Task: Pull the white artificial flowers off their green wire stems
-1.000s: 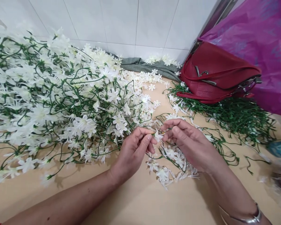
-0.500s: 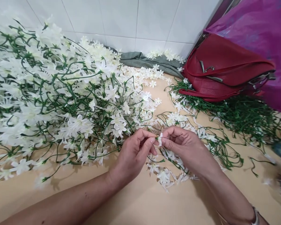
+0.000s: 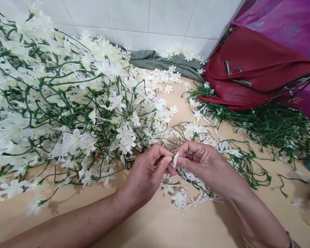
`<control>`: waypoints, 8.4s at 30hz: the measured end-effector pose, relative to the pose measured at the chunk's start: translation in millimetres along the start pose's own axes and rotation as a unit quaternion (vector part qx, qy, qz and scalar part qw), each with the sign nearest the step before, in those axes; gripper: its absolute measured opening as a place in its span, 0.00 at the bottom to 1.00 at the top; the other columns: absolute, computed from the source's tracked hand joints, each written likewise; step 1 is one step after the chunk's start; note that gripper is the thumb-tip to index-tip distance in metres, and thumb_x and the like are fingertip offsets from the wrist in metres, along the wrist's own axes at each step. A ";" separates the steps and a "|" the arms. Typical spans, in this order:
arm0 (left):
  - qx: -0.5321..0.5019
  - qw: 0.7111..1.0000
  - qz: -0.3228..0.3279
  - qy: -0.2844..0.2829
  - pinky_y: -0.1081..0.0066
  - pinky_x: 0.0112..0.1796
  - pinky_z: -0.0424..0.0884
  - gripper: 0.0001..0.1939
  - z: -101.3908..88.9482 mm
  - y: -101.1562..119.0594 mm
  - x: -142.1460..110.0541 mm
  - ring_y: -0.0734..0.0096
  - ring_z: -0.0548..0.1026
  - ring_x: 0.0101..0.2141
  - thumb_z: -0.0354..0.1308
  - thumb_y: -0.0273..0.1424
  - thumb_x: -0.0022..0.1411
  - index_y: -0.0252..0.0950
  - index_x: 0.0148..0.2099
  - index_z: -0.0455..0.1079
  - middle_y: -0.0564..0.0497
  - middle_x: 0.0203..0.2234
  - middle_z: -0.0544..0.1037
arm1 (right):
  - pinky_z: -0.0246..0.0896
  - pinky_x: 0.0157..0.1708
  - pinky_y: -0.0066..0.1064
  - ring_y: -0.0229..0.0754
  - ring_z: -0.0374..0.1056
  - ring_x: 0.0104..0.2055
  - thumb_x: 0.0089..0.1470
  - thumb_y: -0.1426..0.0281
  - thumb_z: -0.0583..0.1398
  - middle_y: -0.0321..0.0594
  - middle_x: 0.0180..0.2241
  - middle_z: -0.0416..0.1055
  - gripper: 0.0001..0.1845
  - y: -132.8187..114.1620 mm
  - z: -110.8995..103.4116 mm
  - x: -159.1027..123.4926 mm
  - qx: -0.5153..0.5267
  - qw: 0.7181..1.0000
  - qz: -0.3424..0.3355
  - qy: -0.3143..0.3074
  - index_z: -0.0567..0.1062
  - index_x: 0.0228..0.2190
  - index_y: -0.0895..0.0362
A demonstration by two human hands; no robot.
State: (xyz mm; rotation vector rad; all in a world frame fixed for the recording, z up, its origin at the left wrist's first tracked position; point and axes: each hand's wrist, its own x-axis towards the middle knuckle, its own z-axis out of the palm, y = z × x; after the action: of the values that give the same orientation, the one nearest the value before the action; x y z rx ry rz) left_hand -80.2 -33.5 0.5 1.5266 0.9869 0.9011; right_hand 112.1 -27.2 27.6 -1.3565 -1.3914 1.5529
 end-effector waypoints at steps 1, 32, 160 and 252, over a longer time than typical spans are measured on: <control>0.008 1.000 0.002 0.003 0.74 0.34 0.72 0.08 0.3 -0.3 0.3 0.75 0.78 0.29 0.52 0.30 0.74 0.37 0.40 0.68 0.54 0.27 0.80 | 0.52 0.26 0.29 0.36 0.61 0.25 0.54 0.61 0.69 0.33 0.23 0.70 0.12 0.4 0.3 0.3 -0.002 1.000 0.001 0.000 0.76 0.28 0.56; -0.102 0.985 0.090 0.104 0.67 0.44 0.75 0.11 -2.7 15.8 -3.5 0.65 0.77 0.43 0.53 0.28 0.72 0.38 0.40 0.77 0.47 0.38 0.77 | 0.64 0.46 0.45 0.53 0.70 0.43 0.56 0.71 0.66 0.42 0.35 0.78 0.02 18.6 -29.0 11.8 -0.422 0.832 -0.256 0.254 0.79 0.34 0.53; -0.188 0.974 0.034 0.119 0.70 0.44 0.77 0.04 3.8 6.5 5.4 0.69 0.81 0.38 0.67 0.29 0.63 0.40 0.40 0.84 0.50 0.36 0.86 | 0.70 0.48 0.39 0.44 0.74 0.45 0.59 0.74 0.64 0.40 0.40 0.77 0.05 10.7 35.0 -1.3 -0.078 0.927 -0.272 0.245 0.75 0.36 0.51; -0.120 0.993 -0.021 -0.005 0.71 0.32 0.72 0.11 -7.8 3.8 4.0 0.73 0.75 0.26 0.60 0.37 0.68 0.34 0.37 0.72 0.51 0.23 0.79 | 0.66 0.41 0.31 0.39 0.72 0.38 0.56 0.64 0.71 0.36 0.36 0.78 0.07 11.7 7.9 -3.5 0.117 0.989 -0.093 0.022 0.80 0.30 0.52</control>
State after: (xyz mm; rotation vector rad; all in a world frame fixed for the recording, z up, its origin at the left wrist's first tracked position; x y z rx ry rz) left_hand -85.3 -27.4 5.7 1.3018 0.8655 0.9461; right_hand 107.5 -35.5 16.5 -1.0826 -1.2276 1.5002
